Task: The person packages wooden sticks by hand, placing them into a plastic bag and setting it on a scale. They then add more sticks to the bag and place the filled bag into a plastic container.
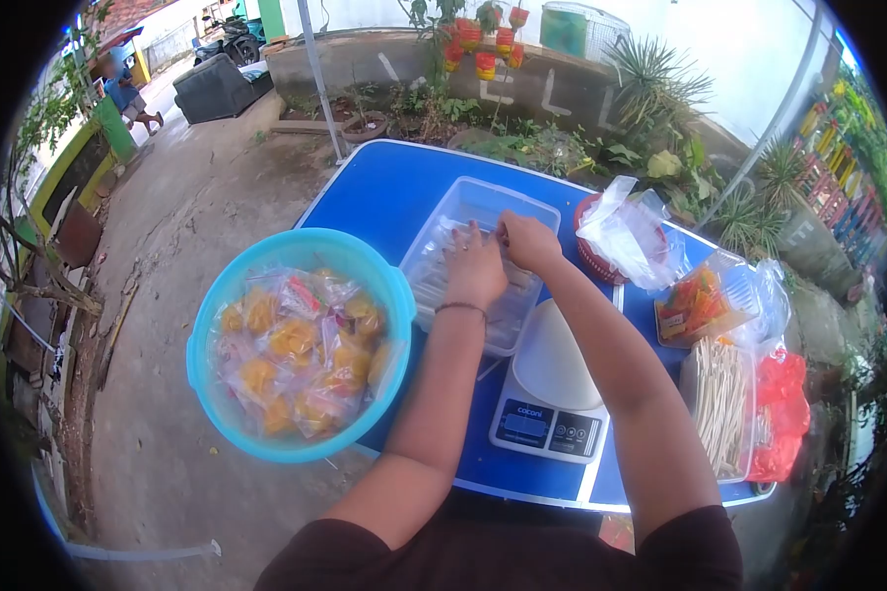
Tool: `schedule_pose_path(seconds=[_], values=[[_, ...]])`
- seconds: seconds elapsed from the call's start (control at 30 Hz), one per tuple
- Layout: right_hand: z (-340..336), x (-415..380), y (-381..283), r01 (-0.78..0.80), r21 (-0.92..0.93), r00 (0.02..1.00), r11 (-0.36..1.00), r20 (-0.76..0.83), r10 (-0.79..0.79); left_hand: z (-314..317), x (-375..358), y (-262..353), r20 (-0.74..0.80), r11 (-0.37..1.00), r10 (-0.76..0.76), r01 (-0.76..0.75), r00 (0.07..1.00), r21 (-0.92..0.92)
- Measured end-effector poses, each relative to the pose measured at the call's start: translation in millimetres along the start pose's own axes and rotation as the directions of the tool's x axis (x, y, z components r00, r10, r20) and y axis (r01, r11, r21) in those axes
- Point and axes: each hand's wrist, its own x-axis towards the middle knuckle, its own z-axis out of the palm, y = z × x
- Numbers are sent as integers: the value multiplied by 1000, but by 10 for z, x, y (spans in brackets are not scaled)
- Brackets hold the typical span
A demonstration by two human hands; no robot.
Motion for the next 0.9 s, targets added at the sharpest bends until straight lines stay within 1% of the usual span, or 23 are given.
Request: schedule_pose_path(seconds=[0.13,0.23,0.33,0.43,0.53,0.63,0.73,0.83,0.9], values=[[27,15,36,46,-41,999,998,24,-45,47,7,10,87,999,4,-9,996,53],[-2,-43,-6,52,-91,998,995,-27,-54,57,20,12,144,993,-10,-7,990,120],[-18,-32,-29,13,-131,1000,991,23,-10,101,21,-1,141,992,-11,-6,990,125],[-16,-28,-101,-87,-143,996,986,4,89,127,-17,-15,90,996,13,-21,996,89],[-43,-56,-103,-21,-111,999,994,32,25,135,-4,-26,95,996,11,-19,995,85],[-72,-47,-79,26,-138,997,990,70,-17,130,-2,-27,104,996,9,-18,995,90],[-70,-53,-89,37,-138,998,990,55,-30,120,-5,-13,67,1000,4,-4,998,0],[-83,-42,-87,17,-113,995,993,98,-6,76,-14,1,108,999,3,-8,994,47],[-42,-34,-74,22,23,1000,999,-14,-21,86,12,-24,107,997,13,-21,994,77]])
